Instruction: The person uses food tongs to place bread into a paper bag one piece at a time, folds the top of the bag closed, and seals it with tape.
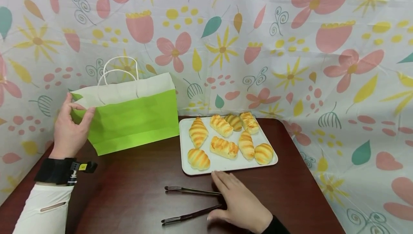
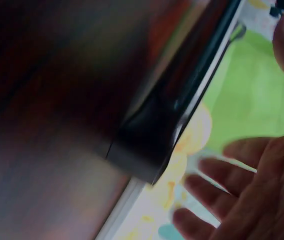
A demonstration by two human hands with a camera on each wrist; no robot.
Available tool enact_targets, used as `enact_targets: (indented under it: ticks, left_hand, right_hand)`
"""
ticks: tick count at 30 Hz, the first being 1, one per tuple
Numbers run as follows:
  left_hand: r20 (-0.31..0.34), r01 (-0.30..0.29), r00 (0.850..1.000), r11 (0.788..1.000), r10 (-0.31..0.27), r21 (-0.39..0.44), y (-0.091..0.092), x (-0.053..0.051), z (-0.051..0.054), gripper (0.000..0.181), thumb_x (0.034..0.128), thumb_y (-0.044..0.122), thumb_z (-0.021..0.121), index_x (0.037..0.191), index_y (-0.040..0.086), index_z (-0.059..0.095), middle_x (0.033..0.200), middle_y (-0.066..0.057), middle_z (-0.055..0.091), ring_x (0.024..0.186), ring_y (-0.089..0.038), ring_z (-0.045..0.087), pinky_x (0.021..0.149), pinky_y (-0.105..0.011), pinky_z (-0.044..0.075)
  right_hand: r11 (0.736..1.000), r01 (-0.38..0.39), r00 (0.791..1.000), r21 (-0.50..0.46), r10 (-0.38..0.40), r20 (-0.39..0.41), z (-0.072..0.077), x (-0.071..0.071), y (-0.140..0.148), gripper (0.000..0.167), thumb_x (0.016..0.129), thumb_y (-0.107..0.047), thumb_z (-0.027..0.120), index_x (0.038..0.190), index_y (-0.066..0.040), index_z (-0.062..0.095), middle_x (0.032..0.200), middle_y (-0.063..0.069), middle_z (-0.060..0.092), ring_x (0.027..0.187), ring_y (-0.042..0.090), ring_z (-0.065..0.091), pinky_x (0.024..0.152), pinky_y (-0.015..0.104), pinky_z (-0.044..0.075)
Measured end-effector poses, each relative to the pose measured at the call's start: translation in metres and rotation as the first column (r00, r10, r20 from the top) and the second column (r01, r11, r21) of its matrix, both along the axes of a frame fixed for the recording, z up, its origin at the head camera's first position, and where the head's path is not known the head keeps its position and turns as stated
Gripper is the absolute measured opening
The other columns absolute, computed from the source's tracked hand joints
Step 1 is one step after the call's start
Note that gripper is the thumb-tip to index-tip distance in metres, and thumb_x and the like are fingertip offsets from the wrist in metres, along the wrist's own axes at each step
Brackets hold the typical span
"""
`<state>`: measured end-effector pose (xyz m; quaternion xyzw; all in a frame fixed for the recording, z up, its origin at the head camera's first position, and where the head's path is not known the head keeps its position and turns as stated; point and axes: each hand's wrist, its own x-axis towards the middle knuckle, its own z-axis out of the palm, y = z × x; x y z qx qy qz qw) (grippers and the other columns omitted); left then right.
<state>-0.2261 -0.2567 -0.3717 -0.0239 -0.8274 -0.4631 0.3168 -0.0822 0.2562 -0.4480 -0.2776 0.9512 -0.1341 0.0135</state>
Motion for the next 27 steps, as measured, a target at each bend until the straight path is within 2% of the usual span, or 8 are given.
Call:
enact_targets:
  ticks: [3,6,10,13,16,19,27]
  left_hand:
    - [0.0,0.002,1.0,1.0,-0.002,0.002,-0.001,0.0,-0.001,0.043,0.1024,0.036,0.068,0.118,0.0,0.049,0.177,0.002,0.016,0.162,-0.022,0.017,0.129,-0.056,0.016]
    - [0.005,-0.002,1.0,1.0,0.002,-0.009,-0.003,0.0,-0.001,0.044,0.1025,0.037,0.068,0.118,0.001,0.049,0.177,0.002,0.016,0.162,-0.022,0.017,0.129,-0.057,0.017]
    - [0.006,-0.006,1.0,1.0,0.006,-0.024,-0.003,0.001,0.0,0.044,0.1028,0.037,0.067,0.118,0.0,0.049,0.177,0.002,0.016,0.162,-0.024,0.017,0.129,-0.057,0.018]
    - [0.008,-0.011,1.0,0.999,0.011,-0.033,-0.001,0.0,0.0,0.043,0.103,0.036,0.067,0.117,0.0,0.049,0.177,0.001,0.017,0.162,-0.025,0.017,0.129,-0.057,0.018]
    - [0.018,-0.012,1.0,1.0,0.013,-0.028,-0.001,0.0,0.0,0.042,0.1033,0.034,0.067,0.118,-0.001,0.049,0.177,0.0,0.016,0.162,-0.025,0.016,0.129,-0.057,0.018]
    - [0.025,-0.015,1.0,1.0,0.015,-0.027,-0.001,-0.001,0.0,0.041,0.1036,0.032,0.067,0.119,-0.002,0.05,0.177,-0.001,0.015,0.162,-0.027,0.016,0.129,-0.058,0.017]
    - [0.039,-0.019,0.999,0.999,0.02,-0.045,-0.003,0.0,0.0,0.044,0.1038,0.035,0.067,0.121,-0.001,0.049,0.177,-0.002,0.014,0.162,-0.03,0.016,0.128,-0.061,0.018]
  right_hand:
    - [0.997,-0.07,0.996,0.021,0.069,0.051,-0.001,0.0,-0.007,0.113,0.082,-0.08,0.067,0.167,-0.013,0.035,0.161,0.006,0.048,0.145,0.026,0.05,0.111,0.053,0.048]
    - [0.992,-0.12,0.991,0.029,0.118,0.07,-0.006,-0.003,-0.014,0.114,0.082,-0.08,0.068,0.167,-0.011,0.036,0.156,0.004,0.051,0.14,0.022,0.053,0.107,0.049,0.051]
    - [0.986,-0.162,0.986,0.042,0.16,0.043,-0.011,-0.006,-0.018,0.105,0.088,-0.075,0.066,0.165,-0.009,0.039,0.148,0.002,0.055,0.133,0.017,0.054,0.104,0.045,0.053]
    - [0.981,-0.186,0.983,0.052,0.185,0.008,-0.011,-0.009,-0.018,0.089,0.095,-0.066,0.064,0.161,-0.008,0.046,0.142,0.0,0.058,0.128,0.015,0.056,0.101,0.041,0.054]
    - [0.978,-0.201,0.979,0.061,0.203,-0.021,-0.01,-0.012,-0.019,0.076,0.1,-0.058,0.065,0.155,-0.008,0.054,0.134,-0.002,0.06,0.121,0.012,0.056,0.097,0.037,0.054]
    - [0.976,-0.209,0.977,0.062,0.211,-0.031,-0.008,-0.013,-0.021,0.07,0.1,-0.055,0.067,0.15,-0.008,0.059,0.128,-0.003,0.061,0.116,0.01,0.056,0.094,0.035,0.054]
    - [0.984,-0.175,0.984,0.02,0.174,0.031,-0.004,-0.017,-0.023,0.066,0.098,-0.055,0.07,0.147,-0.011,0.062,0.124,-0.006,0.06,0.109,0.005,0.056,0.09,0.032,0.054]
